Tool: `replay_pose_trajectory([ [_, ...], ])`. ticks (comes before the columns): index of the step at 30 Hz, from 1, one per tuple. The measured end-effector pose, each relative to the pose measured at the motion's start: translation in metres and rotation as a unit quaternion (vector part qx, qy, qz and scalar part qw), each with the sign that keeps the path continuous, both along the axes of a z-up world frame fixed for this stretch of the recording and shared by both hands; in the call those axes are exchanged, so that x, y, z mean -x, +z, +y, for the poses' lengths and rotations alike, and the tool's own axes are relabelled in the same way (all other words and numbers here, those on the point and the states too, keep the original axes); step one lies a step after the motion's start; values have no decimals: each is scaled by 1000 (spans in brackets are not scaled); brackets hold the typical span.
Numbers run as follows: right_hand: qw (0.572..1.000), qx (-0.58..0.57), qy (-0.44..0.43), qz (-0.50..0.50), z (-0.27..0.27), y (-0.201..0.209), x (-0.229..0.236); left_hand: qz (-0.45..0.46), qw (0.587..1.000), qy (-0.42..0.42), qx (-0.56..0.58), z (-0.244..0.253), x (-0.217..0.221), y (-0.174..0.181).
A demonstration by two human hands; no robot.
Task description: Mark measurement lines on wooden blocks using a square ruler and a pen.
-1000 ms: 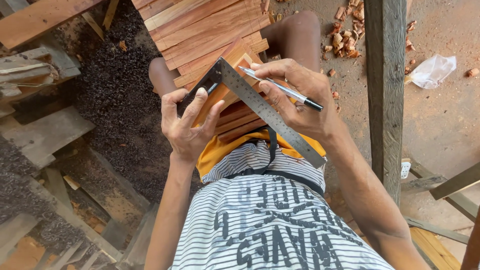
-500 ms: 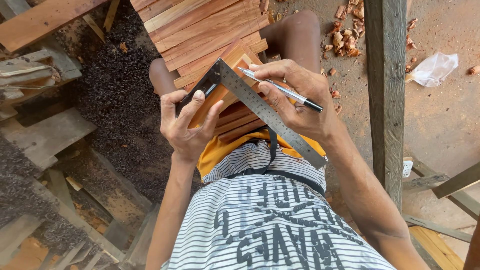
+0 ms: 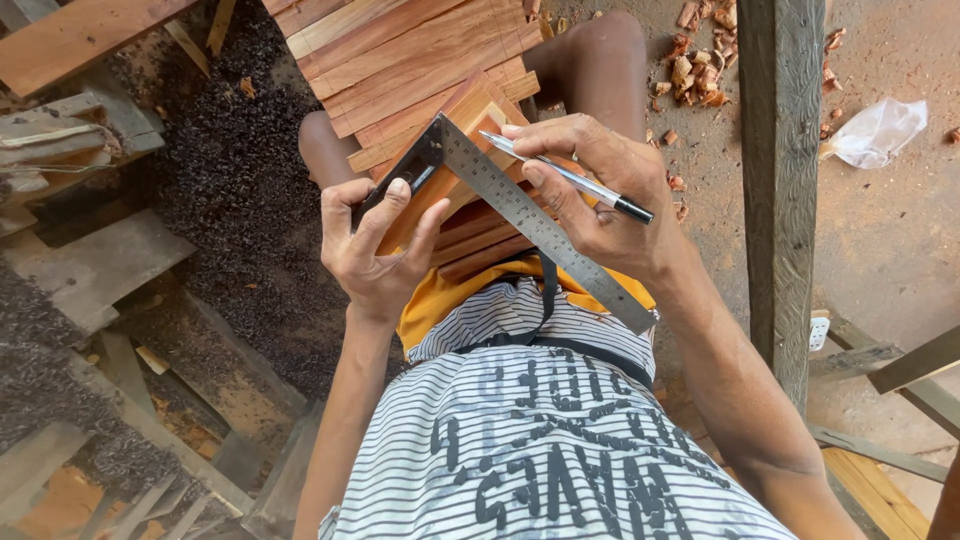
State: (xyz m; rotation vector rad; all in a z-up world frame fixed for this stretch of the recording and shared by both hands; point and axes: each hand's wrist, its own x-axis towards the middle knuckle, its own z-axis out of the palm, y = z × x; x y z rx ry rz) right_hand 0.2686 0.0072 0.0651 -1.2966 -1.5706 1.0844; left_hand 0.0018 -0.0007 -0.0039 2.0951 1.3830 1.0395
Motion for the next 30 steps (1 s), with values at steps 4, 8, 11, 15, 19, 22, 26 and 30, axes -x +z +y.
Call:
replay_pose_trajectory([
  [4,1000,8,-1,4,0,1,0,5,1000,3,8,0,-1,1],
  [8,1000,11,-4,1,-1,1,1,-2,1000,0,7,0,0,0],
  [11,1000,14,-5,-11,1,4,1,-12,1000,-9,14,0,0,1],
  [15,999,11,-11,-36,14,21,8,7,1000,-20,-3,3,2,5],
  [19,995,-40,30,-91,19,31,7,21,1000,-11,-16,4,-1,5],
  [22,990,1,49,-133,9,46,-6,26,1000,-3,-15,4,-2,6],
  [26,984,12,-27,-178,-22,52,-18,38,998,34,-22,0,-9,21],
  [30,949,292,-112,45,-63,61,8,82,992,39,-91,-41,-27,60],
])
